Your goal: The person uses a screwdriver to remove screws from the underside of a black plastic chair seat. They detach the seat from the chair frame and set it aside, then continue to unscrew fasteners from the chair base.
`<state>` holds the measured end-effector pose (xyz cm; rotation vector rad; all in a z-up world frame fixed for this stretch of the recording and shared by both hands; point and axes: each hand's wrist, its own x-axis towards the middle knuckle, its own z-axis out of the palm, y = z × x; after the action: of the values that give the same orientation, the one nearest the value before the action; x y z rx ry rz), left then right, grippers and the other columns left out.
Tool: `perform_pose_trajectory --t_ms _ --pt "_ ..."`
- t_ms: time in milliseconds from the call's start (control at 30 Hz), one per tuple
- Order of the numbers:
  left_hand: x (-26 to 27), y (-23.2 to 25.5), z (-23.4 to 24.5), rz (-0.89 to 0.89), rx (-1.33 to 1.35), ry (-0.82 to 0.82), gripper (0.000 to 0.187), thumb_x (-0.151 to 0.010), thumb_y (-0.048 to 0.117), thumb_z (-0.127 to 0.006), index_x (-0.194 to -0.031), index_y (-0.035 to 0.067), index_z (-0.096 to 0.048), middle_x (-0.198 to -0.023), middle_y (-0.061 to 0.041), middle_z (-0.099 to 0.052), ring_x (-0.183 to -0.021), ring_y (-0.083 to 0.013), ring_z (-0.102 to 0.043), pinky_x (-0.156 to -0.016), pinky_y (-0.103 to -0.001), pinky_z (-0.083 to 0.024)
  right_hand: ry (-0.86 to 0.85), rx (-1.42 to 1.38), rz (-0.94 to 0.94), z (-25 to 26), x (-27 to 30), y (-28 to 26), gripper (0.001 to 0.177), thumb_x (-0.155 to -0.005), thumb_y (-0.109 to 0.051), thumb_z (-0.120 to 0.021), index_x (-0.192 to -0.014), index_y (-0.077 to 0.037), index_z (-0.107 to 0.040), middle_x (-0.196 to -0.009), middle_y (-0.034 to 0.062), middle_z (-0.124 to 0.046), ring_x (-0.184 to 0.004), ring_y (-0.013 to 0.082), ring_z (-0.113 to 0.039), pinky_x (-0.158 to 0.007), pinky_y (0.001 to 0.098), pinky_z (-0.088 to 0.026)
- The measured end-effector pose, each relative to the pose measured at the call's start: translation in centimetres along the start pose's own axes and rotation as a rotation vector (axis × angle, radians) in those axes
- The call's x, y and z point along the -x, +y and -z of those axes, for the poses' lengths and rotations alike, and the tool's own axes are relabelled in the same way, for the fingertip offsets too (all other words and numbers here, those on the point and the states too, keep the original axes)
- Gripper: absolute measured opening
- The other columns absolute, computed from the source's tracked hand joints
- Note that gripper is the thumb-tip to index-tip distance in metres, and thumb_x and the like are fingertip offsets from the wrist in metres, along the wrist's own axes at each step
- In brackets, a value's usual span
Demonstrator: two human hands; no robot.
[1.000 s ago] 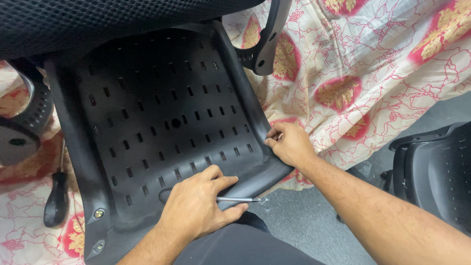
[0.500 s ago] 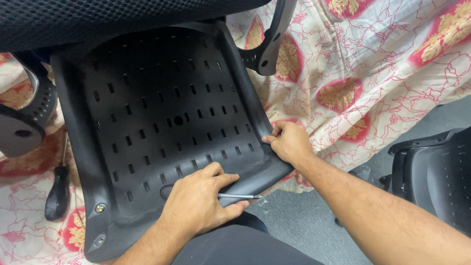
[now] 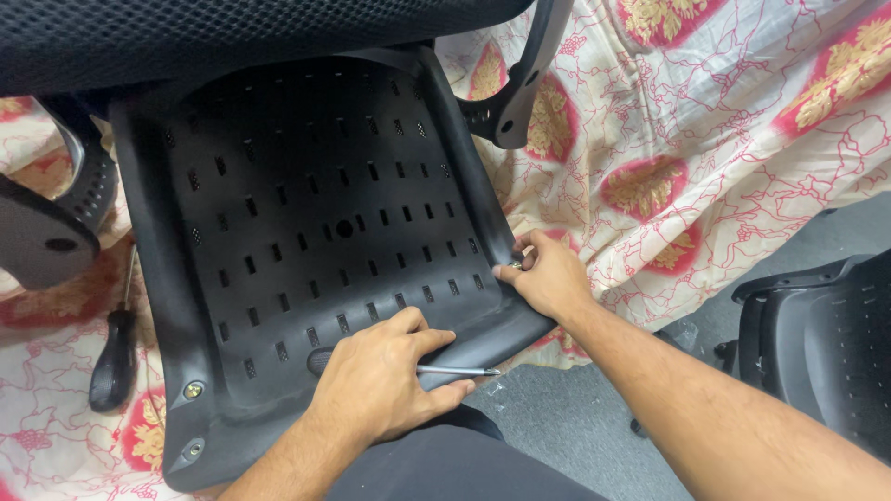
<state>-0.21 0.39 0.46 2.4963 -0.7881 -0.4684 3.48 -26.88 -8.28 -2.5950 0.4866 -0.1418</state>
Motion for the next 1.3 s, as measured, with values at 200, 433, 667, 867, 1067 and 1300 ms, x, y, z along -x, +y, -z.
perform_pose_trajectory --t_ms 200,433,667,867,1067,1300 --pt "0.0 -0.2 -0.1 0.019 0.015 0.002 0.065 -0.071 0.057 -0.077 -0.126 0.021 -0.074 -0.109 -0.001 -0.066 -0.095 -0.023 -0.07 -0.084 -0.041 -0.057 -0.043 0.068 -0.038 -0.6 -0.9 0.6 0.033 -0.078 -0.038 -0.08 -0.094 -0.01 -0.074 -0.089 0.0091 -0.075 -0.089 0.0274 -0.073 -0.082 0.0424 -0.055" --pt "-0.3 0.0 0.2 0.058 0.0 -0.075 0.066 -0.072 0.057 -0.076 -0.128 0.022 -0.072 -0.102 0.0 -0.065 -0.094 -0.0198 -0.07 -0.083 -0.039 -0.058 -0.004 -0.062 0.023 -0.2 -0.5 1.0 0.048 -0.069 -0.037 -0.086 -0.102 -0.008 -0.069 -0.089 0.0091 -0.072 -0.087 0.027 -0.071 -0.079 0.0413 -0.054" --pt "-0.2 0.2 0.3 0.039 0.013 -0.038 0.066 -0.071 0.057 -0.077 -0.127 0.022 -0.073 -0.105 -0.001 -0.066 -0.093 -0.0213 -0.07 -0.083 -0.04 -0.057 -0.088 -0.057 -0.171 -1.0 -2.2 1.2 0.038 -0.082 -0.038 -0.079 -0.103 -0.006 -0.072 -0.091 0.01 -0.076 -0.085 0.0238 -0.072 -0.08 0.0387 -0.054" --pt "-0.3 0.0 0.1 0.05 0.036 -0.028 0.066 -0.069 0.055 -0.078 -0.126 0.022 -0.074 -0.106 0.0 -0.066 -0.093 -0.0216 -0.07 -0.083 -0.04 -0.057 -0.129 -0.324 -0.185 -1.3 -2.3 3.7 0.043 -0.079 -0.034 -0.08 -0.11 -0.006 -0.067 -0.091 0.0099 -0.075 -0.081 0.0211 -0.072 -0.073 0.035 -0.056" --pt "-0.2 0.0 0.0 0.004 0.022 0.013 0.064 -0.069 0.054 -0.078 -0.124 0.021 -0.075 -0.101 -0.001 -0.067 -0.093 -0.0223 -0.07 -0.082 -0.04 -0.057 0.002 -0.252 -0.153 -2.8 -3.6 4.1 0.036 -0.089 -0.033 -0.072 -0.113 -0.005 -0.071 -0.094 0.0101 -0.074 -0.086 0.0213 -0.07 -0.081 0.0359 -0.054" --pt "-0.4 0.1 -0.1 0.044 0.03 0.0 0.066 -0.067 0.054 -0.079 -0.124 0.022 -0.075 -0.107 -0.001 -0.067 -0.092 -0.0228 -0.07 -0.082 -0.04 -0.057 0.026 -0.115 -0.066 -2.1 -1.8 3.5 0.036 -0.082 -0.032 -0.074 -0.107 -0.006 -0.072 -0.096 0.0117 -0.075 -0.092 0.0264 -0.073 -0.083 0.0388 -0.054"
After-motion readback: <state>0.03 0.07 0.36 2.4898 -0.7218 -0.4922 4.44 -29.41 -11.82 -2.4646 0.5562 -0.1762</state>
